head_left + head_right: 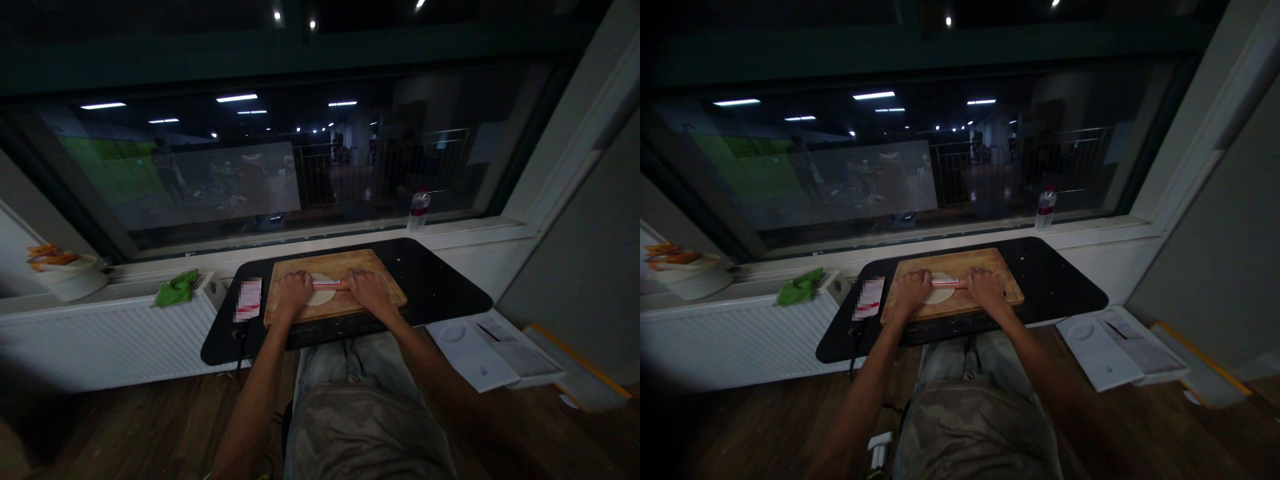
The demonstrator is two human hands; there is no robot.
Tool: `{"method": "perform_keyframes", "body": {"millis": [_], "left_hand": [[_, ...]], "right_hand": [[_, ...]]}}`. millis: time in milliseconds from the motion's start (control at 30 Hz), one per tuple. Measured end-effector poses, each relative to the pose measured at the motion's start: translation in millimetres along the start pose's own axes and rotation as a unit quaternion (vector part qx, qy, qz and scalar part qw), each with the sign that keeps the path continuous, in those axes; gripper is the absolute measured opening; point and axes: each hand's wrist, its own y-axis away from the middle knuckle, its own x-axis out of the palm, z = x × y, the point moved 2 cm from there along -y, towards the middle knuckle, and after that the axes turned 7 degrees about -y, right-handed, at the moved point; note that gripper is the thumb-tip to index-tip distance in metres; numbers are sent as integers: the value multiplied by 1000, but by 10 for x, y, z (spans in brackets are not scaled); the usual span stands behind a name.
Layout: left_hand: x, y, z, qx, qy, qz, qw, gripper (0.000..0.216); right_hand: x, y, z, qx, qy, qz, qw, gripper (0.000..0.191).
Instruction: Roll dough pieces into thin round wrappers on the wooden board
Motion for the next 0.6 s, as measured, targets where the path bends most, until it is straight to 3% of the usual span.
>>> {"method": "perform_keyframes", "body": {"millis": [233,433,600], "left_hand": [[36,-4,1,8,-1,-8,1000,51],[88,-29,10,16,11,-17,1000,50],[113,-45,2,26,36,-26,999,50]], "right_hand": [[-14,340,99,20,-47,-29,998,45],[33,678,170,-21,-103,-68,992,44],[135,891,241,-43,-110,-91,989,55]]}}
